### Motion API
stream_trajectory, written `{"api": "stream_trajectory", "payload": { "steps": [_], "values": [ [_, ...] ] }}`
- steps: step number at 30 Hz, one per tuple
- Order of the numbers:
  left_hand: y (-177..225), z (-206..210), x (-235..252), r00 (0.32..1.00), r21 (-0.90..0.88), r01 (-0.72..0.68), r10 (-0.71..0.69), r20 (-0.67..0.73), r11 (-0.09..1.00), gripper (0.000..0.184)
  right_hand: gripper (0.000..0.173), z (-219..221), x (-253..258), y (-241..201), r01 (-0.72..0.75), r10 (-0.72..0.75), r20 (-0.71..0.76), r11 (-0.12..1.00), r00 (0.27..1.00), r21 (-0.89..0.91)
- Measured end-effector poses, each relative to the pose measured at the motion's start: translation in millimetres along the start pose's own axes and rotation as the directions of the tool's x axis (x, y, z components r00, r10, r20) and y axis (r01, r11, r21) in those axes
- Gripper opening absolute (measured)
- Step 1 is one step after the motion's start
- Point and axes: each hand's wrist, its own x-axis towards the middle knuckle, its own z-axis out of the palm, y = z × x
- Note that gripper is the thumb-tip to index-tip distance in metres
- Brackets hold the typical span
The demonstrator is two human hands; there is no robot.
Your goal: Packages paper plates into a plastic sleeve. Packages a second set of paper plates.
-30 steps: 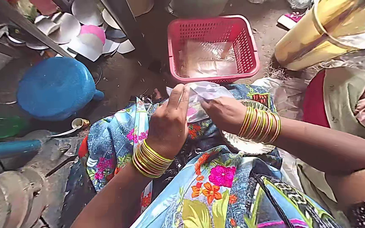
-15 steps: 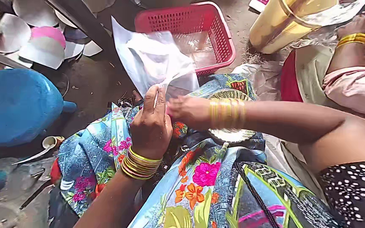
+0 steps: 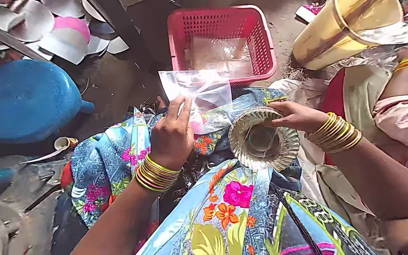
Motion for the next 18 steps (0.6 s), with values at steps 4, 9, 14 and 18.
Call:
{"api": "stream_trajectory", "payload": {
  "steps": [4,9,14,18],
  "values": [
    [-4.6,-6.0,-3.8,0.998,-0.052,0.049,-0.047,0.052,0.997,0.05,0.033,11.9,-23.1,-37.5,0.262,-0.282,-0.057,0.936,0.958,-0.233],
    [-7.9,-13.9,-1.7,0.999,-0.074,0.051,-0.051,0.001,0.996,0.054,0.057,20.5,-63.2,-59.0,0.346,-0.38,0.006,0.836,0.925,-0.425],
    [-6.3,-12.8,1.3,0.999,-0.129,0.05,-0.049,0.012,0.99,0.055,0.062,39.5,-84.8,-62.2,0.431,-0.556,-0.012,0.658,0.831,-0.617],
    [-1.0,-15.0,2.8,0.999,-0.143,0.039,-0.038,0.006,0.989,0.057,0.04,40.1,-89.9,-70.7,0.365,-0.611,-0.127,0.611,0.781,-0.702]
  ]
}}
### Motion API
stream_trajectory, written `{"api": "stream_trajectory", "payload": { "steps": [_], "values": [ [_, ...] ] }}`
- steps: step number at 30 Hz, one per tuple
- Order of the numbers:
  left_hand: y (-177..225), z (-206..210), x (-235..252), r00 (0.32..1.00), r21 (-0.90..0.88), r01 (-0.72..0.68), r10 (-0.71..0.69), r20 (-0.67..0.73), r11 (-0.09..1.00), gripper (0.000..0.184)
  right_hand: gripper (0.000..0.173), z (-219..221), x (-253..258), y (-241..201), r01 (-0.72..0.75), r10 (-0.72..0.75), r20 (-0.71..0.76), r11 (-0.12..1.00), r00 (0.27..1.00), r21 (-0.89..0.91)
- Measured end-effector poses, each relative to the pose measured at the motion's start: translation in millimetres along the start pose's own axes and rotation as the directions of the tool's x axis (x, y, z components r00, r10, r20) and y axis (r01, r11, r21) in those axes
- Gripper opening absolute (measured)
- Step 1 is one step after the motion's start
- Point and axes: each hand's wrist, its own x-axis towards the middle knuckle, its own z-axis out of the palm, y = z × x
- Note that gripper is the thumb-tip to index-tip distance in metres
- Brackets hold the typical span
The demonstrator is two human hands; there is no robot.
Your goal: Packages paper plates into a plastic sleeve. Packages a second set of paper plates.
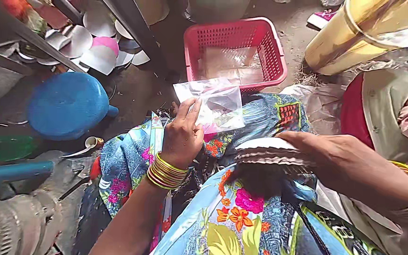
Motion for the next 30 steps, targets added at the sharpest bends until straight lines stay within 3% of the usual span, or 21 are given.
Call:
{"api": "stream_trajectory", "payload": {
  "steps": [2,6,10,12,14,16,18,22,26,30],
  "values": [
    [1.1,-2.5,-1.5,1.0,0.0,0.001,-0.001,-0.003,1.0,0.058,0.036,-1.5,1.4,6.8,-0.051,0.05,-0.032,0.998,0.998,-0.038],
    [3.3,-5.4,0.7,1.0,-0.022,-0.008,0.009,0.023,1.0,0.059,0.026,18.8,6.5,36.3,-0.322,0.316,0.144,0.946,0.938,0.02],
    [8.3,-6.0,5.6,0.999,-0.028,-0.026,0.027,0.043,0.999,0.062,0.034,-6.1,2.0,53.6,-0.444,0.477,0.0,0.818,0.879,0.365],
    [11.1,-8.0,9.8,0.998,-0.047,-0.034,0.036,0.057,0.998,0.064,0.036,-19.7,0.7,50.2,-0.419,0.559,0.044,0.565,0.828,0.711],
    [15.1,-8.6,14.4,0.997,-0.096,-0.04,0.047,0.069,0.995,0.064,0.032,-23.2,6.2,43.0,-0.377,0.534,0.162,0.322,0.83,0.868],
    [19.0,-7.3,18.1,0.995,-0.122,-0.078,0.085,0.051,0.989,0.063,0.027,-10.5,16.6,33.8,-0.372,0.386,0.289,0.159,0.876,0.914],
    [23.9,-9.6,19.0,0.991,-0.119,-0.117,0.124,0.049,0.986,0.056,0.028,11.6,30.7,27.3,-0.426,0.232,0.404,0.055,0.885,0.903],
    [15.4,-10.3,11.3,0.977,-0.189,-0.173,0.192,0.088,0.967,0.046,0.048,41.3,54.8,22.8,-0.541,0.176,0.557,-0.137,0.811,0.83],
    [-1.4,-12.5,1.2,0.958,-0.271,-0.189,0.238,0.158,0.944,0.052,0.063,47.7,59.6,25.5,-0.546,0.403,0.577,-0.201,0.711,0.813],
    [10.7,-2.7,-3.6,0.956,-0.183,-0.223,0.251,0.15,0.958,0.05,0.049,56.4,61.9,18.0,-0.535,0.608,0.498,-0.139,0.618,0.833]
  ]
}}
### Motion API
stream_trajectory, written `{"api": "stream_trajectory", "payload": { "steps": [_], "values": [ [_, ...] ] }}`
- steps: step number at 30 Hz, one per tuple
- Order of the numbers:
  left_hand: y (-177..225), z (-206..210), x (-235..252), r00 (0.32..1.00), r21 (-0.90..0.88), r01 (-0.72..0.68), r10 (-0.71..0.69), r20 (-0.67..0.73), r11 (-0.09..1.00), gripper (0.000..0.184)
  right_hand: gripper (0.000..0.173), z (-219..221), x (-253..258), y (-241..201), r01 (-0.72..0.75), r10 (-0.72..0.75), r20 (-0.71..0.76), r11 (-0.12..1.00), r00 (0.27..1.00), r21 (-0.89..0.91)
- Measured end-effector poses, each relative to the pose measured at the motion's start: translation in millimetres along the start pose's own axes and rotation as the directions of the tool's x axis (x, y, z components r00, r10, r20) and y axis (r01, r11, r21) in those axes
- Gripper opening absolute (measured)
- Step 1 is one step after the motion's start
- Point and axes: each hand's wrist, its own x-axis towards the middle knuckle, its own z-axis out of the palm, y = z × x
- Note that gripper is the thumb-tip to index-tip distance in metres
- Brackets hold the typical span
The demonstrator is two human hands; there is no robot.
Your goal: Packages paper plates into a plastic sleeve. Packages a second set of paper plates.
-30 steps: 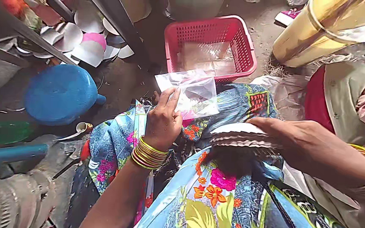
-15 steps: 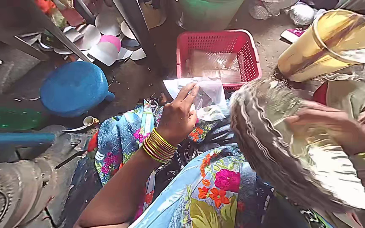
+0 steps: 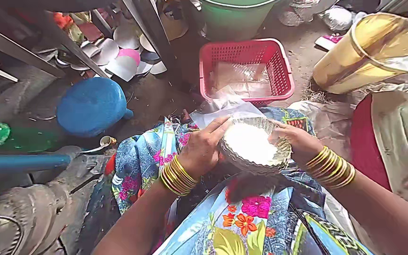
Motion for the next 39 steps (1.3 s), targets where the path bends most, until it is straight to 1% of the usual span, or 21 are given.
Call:
{"api": "stream_trajectory", "payload": {
  "steps": [2,5,7,9,11,13,14,15,16,17,18,19,20,21,23,26,28,30,31,33,39],
  "values": [
    [7.8,6.8,2.0,0.999,0.046,-0.045,0.046,-0.02,0.998,0.041,0.038,2.5,4.8,3.8,0.1,-0.104,-0.102,0.994,0.989,-0.051],
    [27.4,16.4,2.4,0.997,0.031,-0.078,0.077,0.021,0.996,0.041,0.026,5.6,17.9,15.1,0.214,-0.238,-0.275,0.97,0.932,-0.113],
    [45.7,28.0,0.6,0.996,0.039,-0.077,0.075,0.045,0.996,0.045,0.032,15.0,24.1,22.3,0.249,-0.275,-0.371,0.961,0.887,-0.117],
    [59.4,46.6,-1.9,0.996,0.05,-0.084,0.082,0.036,0.995,0.051,0.032,33.8,24.2,25.7,0.252,-0.239,-0.421,0.967,0.875,-0.026],
    [62.8,59.5,-0.2,0.997,0.058,-0.073,0.073,0.003,0.996,0.055,0.026,57.3,20.2,26.0,0.225,-0.131,-0.401,0.954,0.907,0.196],
    [58.9,61.9,3.9,0.996,0.073,-0.047,0.052,-0.067,0.996,0.054,0.024,77.5,12.8,23.5,0.172,-0.025,-0.324,0.883,0.946,0.437],
    [55.2,58.3,6.1,0.994,0.064,-0.027,0.034,-0.103,0.998,0.051,0.024,82.4,9.8,22.7,0.139,-0.001,-0.274,0.863,0.962,0.486],
    [49.9,51.4,8.0,0.992,0.039,0.003,0.002,-0.128,0.999,0.048,0.024,83.4,6.6,23.0,0.118,-0.026,-0.204,0.882,0.979,0.456],
    [42.0,41.8,9.4,0.99,0.012,0.045,-0.043,-0.134,0.999,0.046,0.021,80.2,5.1,27.9,0.159,-0.126,-0.119,0.927,0.985,0.34],
    [31.4,30.1,10.4,0.988,-0.02,0.098,-0.099,-0.119,0.995,0.044,0.02,73.0,6.8,36.1,0.273,-0.274,-0.02,0.944,0.961,0.186],
    [19.2,17.3,11.3,0.984,-0.065,0.144,-0.15,-0.092,0.987,0.042,0.022,65.1,11.5,45.2,0.458,-0.456,0.069,0.889,0.887,-0.015],
    [7.3,5.8,11.9,0.982,-0.115,0.164,-0.173,-0.072,0.98,0.044,0.025,58.3,17.3,51.9,0.65,-0.628,0.171,0.726,0.759,-0.224],
    [-1.9,-3.9,12.5,0.983,-0.158,0.166,-0.176,-0.05,0.973,0.046,0.027,55.4,21.4,52.4,0.763,-0.722,0.274,0.533,0.635,-0.366],
    [-7.2,-11.7,12.7,0.986,-0.185,0.157,-0.165,-0.026,0.97,0.046,0.03,56.3,22.4,47.6,0.812,-0.741,0.374,0.394,0.558,-0.431],
    [-10.3,-21.6,11.9,0.992,-0.201,0.123,-0.124,0.012,0.972,0.046,0.036,64.2,21.2,36.3,0.825,-0.664,0.536,0.232,0.521,-0.515],
    [-19.3,-33.5,8.9,0.996,-0.137,0.088,-0.091,-0.021,0.987,0.044,0.038,66.1,32.9,25.6,0.732,-0.576,0.616,-0.043,0.538,-0.68],
    [-29.2,-44.3,2.9,0.994,-0.075,0.082,-0.087,-0.07,0.994,0.033,0.031,51.8,41.4,19.4,0.654,-0.568,0.641,-0.221,0.516,-0.723],
    [-34.9,-53.2,-5.8,0.994,0.019,0.08,-0.078,-0.08,0.997,0.021,0.015,37.4,42.4,13.0,0.607,-0.53,0.682,-0.344,0.504,-0.716],
    [-35.6,-54.6,-10.1,0.994,0.075,0.073,-0.067,-0.082,0.994,0.019,0.009,32.4,40.9,11.6,0.611,-0.507,0.716,-0.392,0.481,-0.688],
    [-34.8,-53.3,-17.1,0.997,0.187,0.046,-0.033,-0.074,0.981,0.016,0.013,27.2,34.0,10.2,0.628,-0.474,0.78,-0.474,0.409,-0.617],
    [-43.2,-51.4,-41.5,0.993,0.332,-0.084,0.05,0.109,0.94,0.024,0.019,9.0,27.0,17.9,0.658,-0.473,0.852,-0.572,0.224,-0.49]
  ]
}}
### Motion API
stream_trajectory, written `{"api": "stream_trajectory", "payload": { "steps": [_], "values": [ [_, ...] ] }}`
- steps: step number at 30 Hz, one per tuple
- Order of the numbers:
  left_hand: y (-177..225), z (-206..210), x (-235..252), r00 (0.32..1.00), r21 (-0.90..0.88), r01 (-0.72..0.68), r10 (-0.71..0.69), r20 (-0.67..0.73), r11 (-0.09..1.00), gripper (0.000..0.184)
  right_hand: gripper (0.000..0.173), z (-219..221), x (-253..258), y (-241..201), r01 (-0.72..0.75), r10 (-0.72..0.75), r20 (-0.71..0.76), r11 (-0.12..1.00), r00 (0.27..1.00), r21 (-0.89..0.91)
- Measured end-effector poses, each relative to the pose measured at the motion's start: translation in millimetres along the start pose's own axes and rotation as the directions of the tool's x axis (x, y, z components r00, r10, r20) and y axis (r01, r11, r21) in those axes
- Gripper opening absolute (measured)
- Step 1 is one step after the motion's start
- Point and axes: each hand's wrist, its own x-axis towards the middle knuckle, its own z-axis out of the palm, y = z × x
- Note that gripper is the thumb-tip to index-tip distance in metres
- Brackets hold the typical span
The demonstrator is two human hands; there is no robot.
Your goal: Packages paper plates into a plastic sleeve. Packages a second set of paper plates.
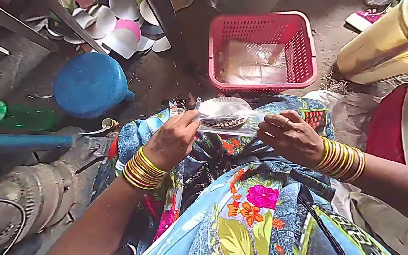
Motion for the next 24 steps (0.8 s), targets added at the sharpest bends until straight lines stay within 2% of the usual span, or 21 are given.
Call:
{"api": "stream_trajectory", "payload": {
  "steps": [3,7,11,13,15,17,20,22,24],
  "values": [
    [-2.5,0.9,-7.0,0.998,0.029,-0.034,0.033,0.044,0.999,0.03,0.022,2.1,-2.7,0.3,0.023,-0.023,-0.094,1.0,0.995,0.001],
    [-7.5,1.3,-10.0,0.997,0.081,-0.076,0.074,0.032,0.994,0.04,0.023,1.6,-2.9,5.4,0.013,-0.013,-0.16,1.0,0.987,-0.002],
    [-9.9,5.4,-17.2,0.985,0.111,-0.156,0.163,-0.06,0.982,0.022,0.022,-7.1,-7.6,9.9,0.003,-0.002,-0.069,1.0,0.998,0.01],
    [-8.0,9.0,-21.2,0.974,0.076,-0.19,0.198,-0.108,0.979,0.02,0.021,-7.1,-14.0,12.8,0.019,-0.013,-0.078,0.996,0.997,0.083],
    [-7.4,12.1,-24.3,0.974,-0.042,-0.172,0.163,-0.159,0.984,0.021,0.02,-5.0,-20.6,14.7,0.037,-0.009,-0.16,0.985,0.987,0.17],
    [-8.3,13.3,-27.4,0.978,-0.325,-0.078,0.01,-0.206,0.943,0.019,0.02,-3.0,-24.9,12.4,-0.007,0.075,-0.238,0.962,0.968,0.273],
    [-14.2,18.5,-26.3,0.938,-0.699,-0.001,-0.242,-0.248,0.715,0.009,0.021,-1.6,-23.0,11.7,-0.085,0.251,-0.269,0.858,0.93,0.506],
    [-15.1,23.6,-26.4,0.913,-0.822,0.012,-0.341,-0.222,0.569,0.007,0.017,-2.9,-18.1,10.7,-0.121,0.357,-0.219,0.725,0.908,0.678],
    [-16.2,29.7,-23.9,0.896,-0.884,0.005,-0.395,-0.204,0.468,0.006,0.011,-4.8,-13.9,13.4,-0.17,0.459,-0.129,0.555,0.879,0.814]
  ]
}}
